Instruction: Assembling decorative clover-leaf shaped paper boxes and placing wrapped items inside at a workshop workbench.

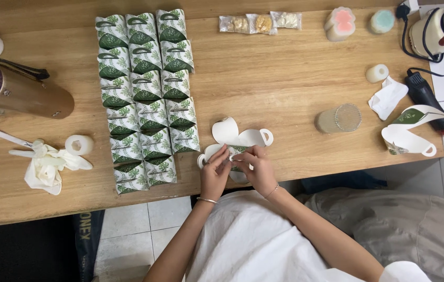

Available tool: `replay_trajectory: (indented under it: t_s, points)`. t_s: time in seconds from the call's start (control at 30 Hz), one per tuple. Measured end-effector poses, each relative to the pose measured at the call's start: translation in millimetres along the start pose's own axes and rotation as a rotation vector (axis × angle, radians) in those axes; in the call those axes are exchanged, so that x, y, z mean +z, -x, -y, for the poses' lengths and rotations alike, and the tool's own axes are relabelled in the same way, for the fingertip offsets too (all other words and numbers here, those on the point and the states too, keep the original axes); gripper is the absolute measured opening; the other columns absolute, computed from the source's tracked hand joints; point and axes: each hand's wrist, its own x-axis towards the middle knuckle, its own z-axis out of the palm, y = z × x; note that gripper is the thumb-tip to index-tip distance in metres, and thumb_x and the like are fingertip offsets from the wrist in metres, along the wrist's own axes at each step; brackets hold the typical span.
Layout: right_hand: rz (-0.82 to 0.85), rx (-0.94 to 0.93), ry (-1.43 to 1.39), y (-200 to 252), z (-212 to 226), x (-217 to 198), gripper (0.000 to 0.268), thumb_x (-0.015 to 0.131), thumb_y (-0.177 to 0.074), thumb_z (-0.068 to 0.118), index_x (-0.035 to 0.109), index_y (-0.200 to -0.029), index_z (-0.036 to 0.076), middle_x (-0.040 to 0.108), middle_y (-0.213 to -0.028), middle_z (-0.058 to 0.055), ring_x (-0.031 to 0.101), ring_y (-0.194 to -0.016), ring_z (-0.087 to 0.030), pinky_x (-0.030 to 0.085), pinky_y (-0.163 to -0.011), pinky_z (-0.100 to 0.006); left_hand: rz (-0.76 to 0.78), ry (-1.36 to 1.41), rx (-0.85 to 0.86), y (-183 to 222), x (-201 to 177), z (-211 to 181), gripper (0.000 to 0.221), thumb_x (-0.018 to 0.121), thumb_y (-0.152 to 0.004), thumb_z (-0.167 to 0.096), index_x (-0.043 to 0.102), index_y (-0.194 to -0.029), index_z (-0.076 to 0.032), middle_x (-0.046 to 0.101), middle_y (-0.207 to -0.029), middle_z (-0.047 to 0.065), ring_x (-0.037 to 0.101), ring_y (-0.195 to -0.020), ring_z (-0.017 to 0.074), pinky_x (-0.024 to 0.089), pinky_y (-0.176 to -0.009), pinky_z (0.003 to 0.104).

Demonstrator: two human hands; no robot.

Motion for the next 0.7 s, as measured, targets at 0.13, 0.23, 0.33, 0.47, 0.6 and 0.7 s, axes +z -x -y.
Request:
replay_trajectory:
  t_s: [0.13,0.23,0.33,0.47,0.6,0.7]
  points:
    - [-0.031,-0.181,0.229,-6,-1,13,0.013,0.082,-0.080,0.015,0.077,-0.092,0.015,0.060,-0.090,-0.008,0.059,-0.086,-0.030,0.052,-0.074,-0.043,-0.077,0.155,-0.060,-1,3,17,0.025,0.067,-0.100,-0.005,0.071,-0.125,-0.002,0.073,-0.130,0.011,0.071,-0.112,0.0168,0.058,-0.094,0.030]
    - [0.012,-0.171,0.316,-13,9,14,0.012,0.080,-0.081,0.017,0.076,-0.092,0.014,0.060,-0.089,-0.010,0.061,-0.087,-0.032,0.052,-0.073,-0.044,-0.111,0.112,-0.093,-3,2,13,0.020,0.066,-0.098,-0.006,0.073,-0.117,-0.002,0.076,-0.125,0.011,0.074,-0.107,0.0194,0.059,-0.090,0.030]
    - [0.014,-0.157,0.363,-19,8,20,0.011,0.079,-0.079,0.017,0.078,-0.090,0.016,0.062,-0.090,-0.010,0.061,-0.090,-0.033,0.052,-0.071,-0.045,-0.139,0.039,-0.003,-2,3,14,0.022,0.065,-0.094,-0.002,0.070,-0.115,-0.002,0.075,-0.121,0.012,0.076,-0.106,0.0225,0.060,-0.088,0.031]
    - [0.042,-0.182,0.272,-16,20,0,0.008,0.079,-0.080,0.015,0.078,-0.088,0.014,0.065,-0.087,-0.008,0.063,-0.086,-0.031,0.052,-0.069,-0.044,-0.086,-0.021,0.014,18,-28,-39,0.027,0.064,-0.092,0.000,0.068,-0.118,-0.003,0.073,-0.117,0.013,0.075,-0.101,0.0262,0.060,-0.085,0.034]
    - [-0.039,-0.049,0.128,-10,56,-36,0.009,0.079,-0.085,0.008,0.077,-0.092,0.004,0.069,-0.088,-0.009,0.070,-0.072,-0.022,0.054,-0.063,-0.033,-0.199,-0.202,0.148,43,-56,-45,0.029,0.066,-0.094,-0.002,0.064,-0.123,-0.005,0.070,-0.119,0.016,0.069,-0.108,0.0343,0.056,-0.092,0.041]
    - [-0.074,-0.104,0.062,-15,105,-51,0.012,0.078,-0.086,0.006,0.077,-0.098,0.003,0.070,-0.092,-0.008,0.070,-0.073,-0.018,0.056,-0.066,-0.030,-0.198,-0.185,0.164,49,-55,-12,0.046,0.068,-0.092,-0.007,0.051,-0.134,-0.002,0.066,-0.123,0.020,0.064,-0.114,0.0402,0.051,-0.096,0.046]
